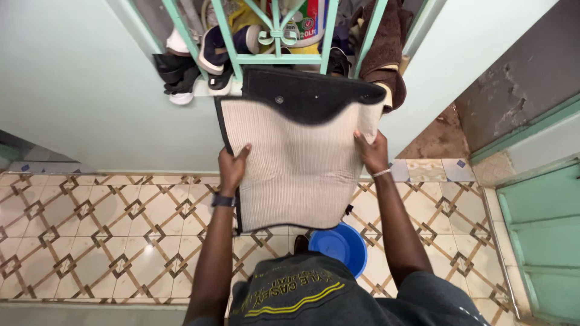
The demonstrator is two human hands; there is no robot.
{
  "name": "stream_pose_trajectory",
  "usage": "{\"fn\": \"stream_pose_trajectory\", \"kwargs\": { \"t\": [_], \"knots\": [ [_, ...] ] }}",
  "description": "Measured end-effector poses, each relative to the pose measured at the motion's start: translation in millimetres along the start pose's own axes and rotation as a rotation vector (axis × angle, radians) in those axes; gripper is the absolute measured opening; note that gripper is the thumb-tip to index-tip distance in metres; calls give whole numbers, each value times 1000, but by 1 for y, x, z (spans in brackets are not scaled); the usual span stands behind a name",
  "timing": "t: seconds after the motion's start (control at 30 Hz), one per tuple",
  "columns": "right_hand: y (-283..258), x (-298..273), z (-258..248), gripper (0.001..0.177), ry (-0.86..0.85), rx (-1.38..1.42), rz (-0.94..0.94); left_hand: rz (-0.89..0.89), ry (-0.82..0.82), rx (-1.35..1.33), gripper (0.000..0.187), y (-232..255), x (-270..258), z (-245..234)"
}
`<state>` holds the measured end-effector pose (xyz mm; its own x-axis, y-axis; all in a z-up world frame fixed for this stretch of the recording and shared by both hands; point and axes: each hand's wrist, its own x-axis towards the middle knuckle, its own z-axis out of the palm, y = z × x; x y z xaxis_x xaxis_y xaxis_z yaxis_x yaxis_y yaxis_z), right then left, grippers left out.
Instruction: The person picks up a floor mat, shakes it out, places it on a shelf, and then prepares a cleaning solution in a blue bucket by adding liquid from a green bottle and another blue and orange bottle, and finally rinses out the bucket and a yellow towel.
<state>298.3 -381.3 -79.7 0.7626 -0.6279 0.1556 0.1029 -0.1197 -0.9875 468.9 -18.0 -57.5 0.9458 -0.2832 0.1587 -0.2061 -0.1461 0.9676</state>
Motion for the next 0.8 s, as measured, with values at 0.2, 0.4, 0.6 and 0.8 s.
{"fn": "stream_pose_trajectory", "kwargs": {
  "t": [0.2,0.4,0.6,0.8],
  "knots": [
    [-26,13,39,51,205,-239,-142,-103,156,284,35,5,24,82],
    [-18,2,24,112,-139,-617,-533,233,252,92,31,34,24,115],
    [-12,15,44,58,394,-417,-324,44,-285,239,49,104,25,163],
    [-105,142,20,69,360,-839,-464,544,-205,125,54,131,92,216]
  ]
}}
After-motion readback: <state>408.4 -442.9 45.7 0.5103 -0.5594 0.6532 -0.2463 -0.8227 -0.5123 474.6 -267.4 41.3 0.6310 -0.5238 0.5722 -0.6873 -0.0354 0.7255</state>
